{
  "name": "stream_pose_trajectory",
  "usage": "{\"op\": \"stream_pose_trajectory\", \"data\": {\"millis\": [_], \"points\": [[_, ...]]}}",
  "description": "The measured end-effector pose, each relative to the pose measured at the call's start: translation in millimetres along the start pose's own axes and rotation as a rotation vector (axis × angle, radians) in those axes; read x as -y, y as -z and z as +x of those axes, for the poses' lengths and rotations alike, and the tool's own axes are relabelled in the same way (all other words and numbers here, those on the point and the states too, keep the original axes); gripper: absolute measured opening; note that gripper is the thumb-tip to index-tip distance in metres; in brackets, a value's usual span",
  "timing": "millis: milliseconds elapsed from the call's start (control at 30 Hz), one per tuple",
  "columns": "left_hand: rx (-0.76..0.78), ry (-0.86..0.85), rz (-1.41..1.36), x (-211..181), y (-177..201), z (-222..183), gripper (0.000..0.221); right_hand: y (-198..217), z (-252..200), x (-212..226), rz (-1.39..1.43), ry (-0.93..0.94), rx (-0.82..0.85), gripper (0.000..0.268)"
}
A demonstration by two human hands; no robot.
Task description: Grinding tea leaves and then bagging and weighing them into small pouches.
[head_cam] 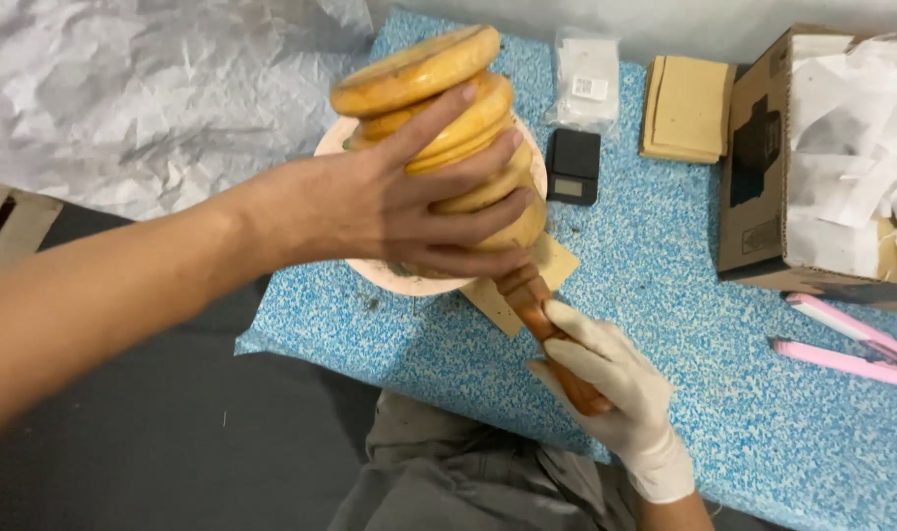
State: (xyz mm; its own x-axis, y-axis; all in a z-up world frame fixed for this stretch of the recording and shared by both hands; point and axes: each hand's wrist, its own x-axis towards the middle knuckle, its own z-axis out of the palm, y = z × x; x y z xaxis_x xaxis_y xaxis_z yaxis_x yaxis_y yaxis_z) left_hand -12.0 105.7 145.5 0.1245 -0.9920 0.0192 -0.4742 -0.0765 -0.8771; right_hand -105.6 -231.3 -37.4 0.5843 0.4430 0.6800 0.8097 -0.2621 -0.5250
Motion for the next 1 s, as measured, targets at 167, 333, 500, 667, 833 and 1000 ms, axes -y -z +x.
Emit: {"op": "stream_pose_trajectory", "data": {"millis": [167,333,500,667,833,1000], "points": [[-0.053,0.131,-0.163,-8.6,-11.6,3.2,0.093,2.5,-16.9,-2.5,0.086,-0.121,-0.088,0.055],[-0.231,0.510,-0.381,-34.9,-38.3,37.0,0.074,36.6,-18.9,13.1,0.168,-0.167,-0.258,0.061],[-0.417,0.927,-0.861,-78.3,-46.3,103.2,0.115,81.9,10.5,36.0,-0.180,-0.212,-0.668,0.067],[-0.582,1.147,-1.354,-113.2,-46.8,188.0,0.139,164.4,49.5,-5.7,0.109,-0.539,-0.317,0.029],[-0.684,1.442,-1.567,-146.3,-60.6,244.7,0.137,149.1,122.0,-20.4,-0.131,-0.194,-0.265,0.055],[-0.692,1.596,-1.382,-170.6,-82.8,271.0,0.137,139.7,111.3,-48.3,-0.373,-0.296,-0.312,0.049]]}}
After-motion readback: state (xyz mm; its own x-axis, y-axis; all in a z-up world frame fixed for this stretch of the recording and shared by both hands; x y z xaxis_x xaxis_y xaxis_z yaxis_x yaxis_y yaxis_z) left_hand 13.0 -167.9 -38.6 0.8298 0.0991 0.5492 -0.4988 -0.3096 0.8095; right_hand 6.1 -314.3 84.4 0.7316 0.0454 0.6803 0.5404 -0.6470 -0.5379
